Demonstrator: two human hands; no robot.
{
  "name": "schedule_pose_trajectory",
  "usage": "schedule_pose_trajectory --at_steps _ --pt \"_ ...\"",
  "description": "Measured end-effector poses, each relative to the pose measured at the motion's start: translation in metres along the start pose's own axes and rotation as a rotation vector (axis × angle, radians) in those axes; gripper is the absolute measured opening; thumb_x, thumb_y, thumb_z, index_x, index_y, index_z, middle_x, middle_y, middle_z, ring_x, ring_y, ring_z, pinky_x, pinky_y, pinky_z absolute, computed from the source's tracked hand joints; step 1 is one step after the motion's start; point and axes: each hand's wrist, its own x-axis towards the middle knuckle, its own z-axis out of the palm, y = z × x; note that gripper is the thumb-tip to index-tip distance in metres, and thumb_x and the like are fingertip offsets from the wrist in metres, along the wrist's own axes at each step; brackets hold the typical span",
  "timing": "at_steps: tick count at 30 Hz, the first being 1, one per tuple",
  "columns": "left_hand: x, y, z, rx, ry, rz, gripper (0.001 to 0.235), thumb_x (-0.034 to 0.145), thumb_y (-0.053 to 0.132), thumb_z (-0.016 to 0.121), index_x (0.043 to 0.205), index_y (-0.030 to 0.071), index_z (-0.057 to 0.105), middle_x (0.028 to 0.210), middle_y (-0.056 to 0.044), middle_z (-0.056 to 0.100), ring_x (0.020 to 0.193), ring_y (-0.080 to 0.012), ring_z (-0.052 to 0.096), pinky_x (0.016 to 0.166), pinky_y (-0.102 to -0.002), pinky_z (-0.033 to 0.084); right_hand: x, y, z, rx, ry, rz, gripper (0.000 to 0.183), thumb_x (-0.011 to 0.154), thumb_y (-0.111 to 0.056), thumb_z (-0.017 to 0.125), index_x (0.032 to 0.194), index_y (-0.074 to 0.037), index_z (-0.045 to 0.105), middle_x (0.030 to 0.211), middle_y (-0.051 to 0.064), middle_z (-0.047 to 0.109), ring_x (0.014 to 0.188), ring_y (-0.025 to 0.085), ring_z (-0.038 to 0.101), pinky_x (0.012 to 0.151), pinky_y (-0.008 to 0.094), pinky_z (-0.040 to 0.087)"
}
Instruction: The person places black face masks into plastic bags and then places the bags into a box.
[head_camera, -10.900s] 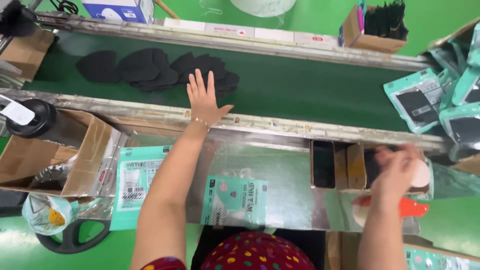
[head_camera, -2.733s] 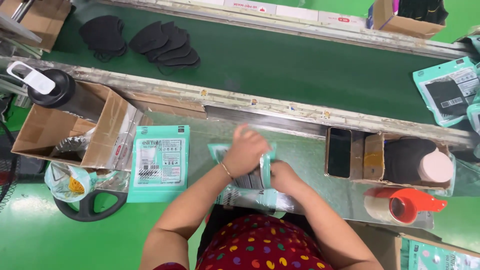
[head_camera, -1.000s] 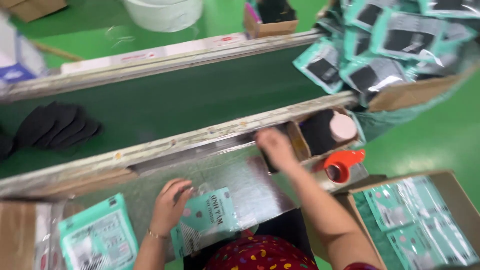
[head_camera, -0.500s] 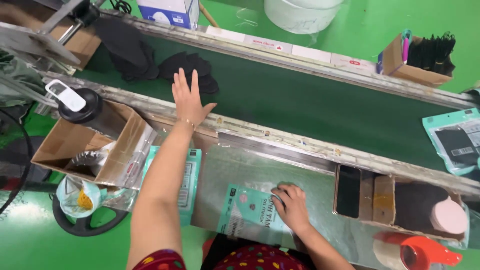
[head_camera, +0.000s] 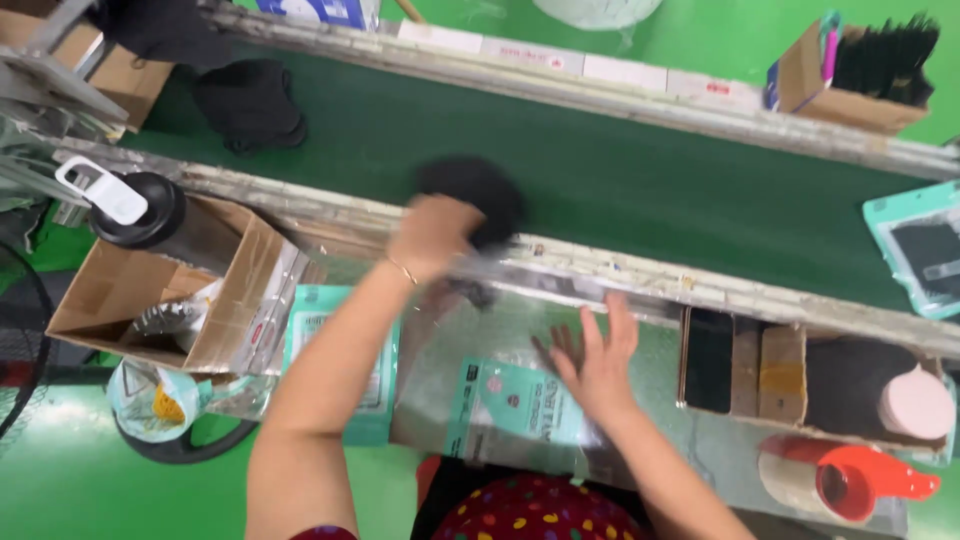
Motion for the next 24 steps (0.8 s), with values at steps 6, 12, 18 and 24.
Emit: schedule_pose_trajectory --at_steps 6,12,18,24 --pt "-0.083 0.098 0.011 -0.694 0.189 0.542 0.094 0.070 0.035 0.090 0.150 0.014 0.047 0.149 -0.009 0.056 0.140 -0.0308 0.053 0.120 -0.043 0.042 -0.014 0.033 -0.006 0.058 -0.090 0.025 0.067 0.080 -0.009 0.082 0.142 -0.019 0.057 0.136 0.005 0.066 0.128 0.025 0.061 0.112 0.045 0.044" --pt "-0.121 0.122 0.115 -1.053 0.039 0.069 0.124 0.063 0.036 0.095 0.159 0.008 0.023 0.155 -0.016 0.044 0.144 -0.0378 0.041 0.120 -0.048 0.032 -0.042 0.014 0.009 0.756 -0.198 0.463 0.097 0.073 -0.002 0.087 0.154 -0.008 0.033 0.137 0.013 0.061 0.122 0.025 0.063 0.103 0.038 0.052" --pt "-0.118 0.113 0.174 -0.898 0.019 0.011 0.102 0.070 0.022 0.085 0.157 0.010 0.034 0.145 -0.017 0.055 0.136 -0.0386 0.048 0.119 -0.046 0.035 -0.087 0.064 0.034 0.763 -0.269 0.309 0.100 0.075 -0.011 0.087 0.154 -0.010 0.027 0.150 0.013 0.052 0.135 0.025 0.056 0.114 0.036 0.045" --pt "-0.133 0.116 0.113 -0.914 0.018 0.151 0.063 0.073 0.003 0.078 0.132 0.009 0.057 0.134 -0.022 0.060 0.127 -0.0419 0.054 0.109 -0.047 0.043 -0.081 0.051 0.031 0.999 -0.250 0.445 0.067 0.089 -0.030 0.076 0.146 -0.003 0.053 0.144 0.016 0.060 0.138 0.033 0.052 0.117 0.039 0.038"
